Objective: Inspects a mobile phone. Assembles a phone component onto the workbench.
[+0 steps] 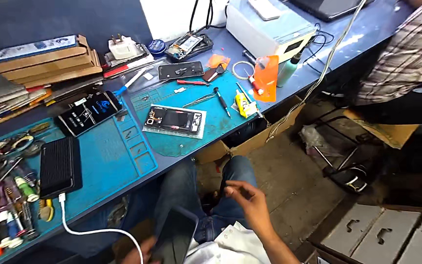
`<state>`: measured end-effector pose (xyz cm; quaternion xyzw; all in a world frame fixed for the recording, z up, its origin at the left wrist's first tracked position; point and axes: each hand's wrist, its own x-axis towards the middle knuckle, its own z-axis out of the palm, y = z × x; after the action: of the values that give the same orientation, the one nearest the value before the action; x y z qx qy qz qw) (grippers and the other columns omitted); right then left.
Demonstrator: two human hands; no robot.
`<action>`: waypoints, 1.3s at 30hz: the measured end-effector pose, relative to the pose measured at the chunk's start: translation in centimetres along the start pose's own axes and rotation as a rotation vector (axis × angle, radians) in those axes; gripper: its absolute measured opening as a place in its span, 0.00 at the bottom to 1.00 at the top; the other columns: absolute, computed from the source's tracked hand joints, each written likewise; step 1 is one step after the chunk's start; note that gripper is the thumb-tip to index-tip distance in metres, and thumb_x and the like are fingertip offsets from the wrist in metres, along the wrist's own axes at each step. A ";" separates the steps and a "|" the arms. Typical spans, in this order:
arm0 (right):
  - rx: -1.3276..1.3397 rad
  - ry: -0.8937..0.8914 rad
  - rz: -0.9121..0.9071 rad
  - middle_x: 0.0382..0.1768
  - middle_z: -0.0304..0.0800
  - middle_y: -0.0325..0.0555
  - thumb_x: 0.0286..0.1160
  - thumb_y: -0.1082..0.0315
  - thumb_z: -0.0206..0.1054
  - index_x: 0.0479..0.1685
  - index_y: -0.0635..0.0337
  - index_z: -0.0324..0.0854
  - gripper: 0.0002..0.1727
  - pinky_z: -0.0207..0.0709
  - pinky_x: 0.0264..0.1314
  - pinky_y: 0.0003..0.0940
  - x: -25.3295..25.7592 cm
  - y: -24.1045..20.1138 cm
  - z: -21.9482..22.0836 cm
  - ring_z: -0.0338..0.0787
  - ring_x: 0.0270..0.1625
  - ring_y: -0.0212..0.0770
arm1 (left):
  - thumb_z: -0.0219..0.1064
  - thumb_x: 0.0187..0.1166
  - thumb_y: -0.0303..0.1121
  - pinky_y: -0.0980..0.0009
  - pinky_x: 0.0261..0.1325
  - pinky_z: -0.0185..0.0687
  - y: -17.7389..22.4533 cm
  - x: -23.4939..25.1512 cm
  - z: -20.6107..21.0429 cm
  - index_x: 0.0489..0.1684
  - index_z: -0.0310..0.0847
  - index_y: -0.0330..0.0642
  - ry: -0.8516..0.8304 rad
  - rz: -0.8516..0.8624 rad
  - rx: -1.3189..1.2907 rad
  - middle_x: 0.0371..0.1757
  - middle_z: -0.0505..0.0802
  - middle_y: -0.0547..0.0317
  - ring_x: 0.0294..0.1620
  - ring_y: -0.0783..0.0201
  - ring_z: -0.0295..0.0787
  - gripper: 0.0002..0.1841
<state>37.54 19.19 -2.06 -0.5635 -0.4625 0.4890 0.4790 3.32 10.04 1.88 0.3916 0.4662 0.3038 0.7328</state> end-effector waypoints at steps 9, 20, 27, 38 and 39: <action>0.364 0.059 -0.117 0.58 0.92 0.54 0.89 0.47 0.53 0.79 0.56 0.77 0.29 0.86 0.63 0.40 -1.0 -5.8 -1.4 0.92 0.57 0.44 | 0.57 0.88 0.27 0.45 0.52 0.94 6.3 15.6 12.1 0.77 0.66 0.49 -0.315 0.307 -0.428 0.66 0.87 0.34 0.63 0.37 0.91 0.20; 0.112 0.072 -0.311 0.71 0.85 0.51 0.85 0.66 0.61 0.91 0.58 0.63 0.33 0.84 0.70 0.38 1.2 -7.8 0.3 0.89 0.67 0.43 | 0.53 0.90 0.51 0.37 0.68 0.83 9.1 17.2 11.6 0.92 0.52 0.54 -0.426 0.338 -0.601 0.81 0.75 0.36 0.75 0.35 0.80 0.32; -0.058 0.161 -0.411 0.78 0.80 0.52 0.89 0.68 0.52 0.90 0.61 0.63 0.30 0.83 0.75 0.40 2.1 -7.6 1.8 0.86 0.73 0.43 | 0.54 0.90 0.50 0.37 0.69 0.82 9.4 17.6 11.7 0.93 0.50 0.53 -0.401 0.402 -0.638 0.82 0.73 0.36 0.76 0.36 0.79 0.33; -0.089 0.013 -0.321 0.79 0.78 0.46 0.70 0.58 0.79 0.94 0.52 0.57 0.49 0.82 0.76 0.43 2.3 -8.7 2.3 0.86 0.72 0.42 | 0.54 0.90 0.50 0.47 0.63 0.89 9.6 17.3 10.4 0.90 0.56 0.54 -0.305 0.411 -0.676 0.78 0.79 0.39 0.69 0.42 0.87 0.30; -0.100 -0.001 -0.329 0.78 0.79 0.46 0.69 0.59 0.79 0.94 0.51 0.57 0.50 0.83 0.75 0.41 2.4 -8.7 2.3 0.87 0.70 0.41 | 0.54 0.91 0.49 0.48 0.62 0.90 9.6 17.2 10.1 0.90 0.56 0.54 -0.305 0.420 -0.685 0.77 0.79 0.38 0.67 0.42 0.88 0.30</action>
<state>34.98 22.80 6.18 -0.5031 -0.5727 0.3805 0.5236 18.45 25.95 5.06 0.2527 0.1348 0.5222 0.8033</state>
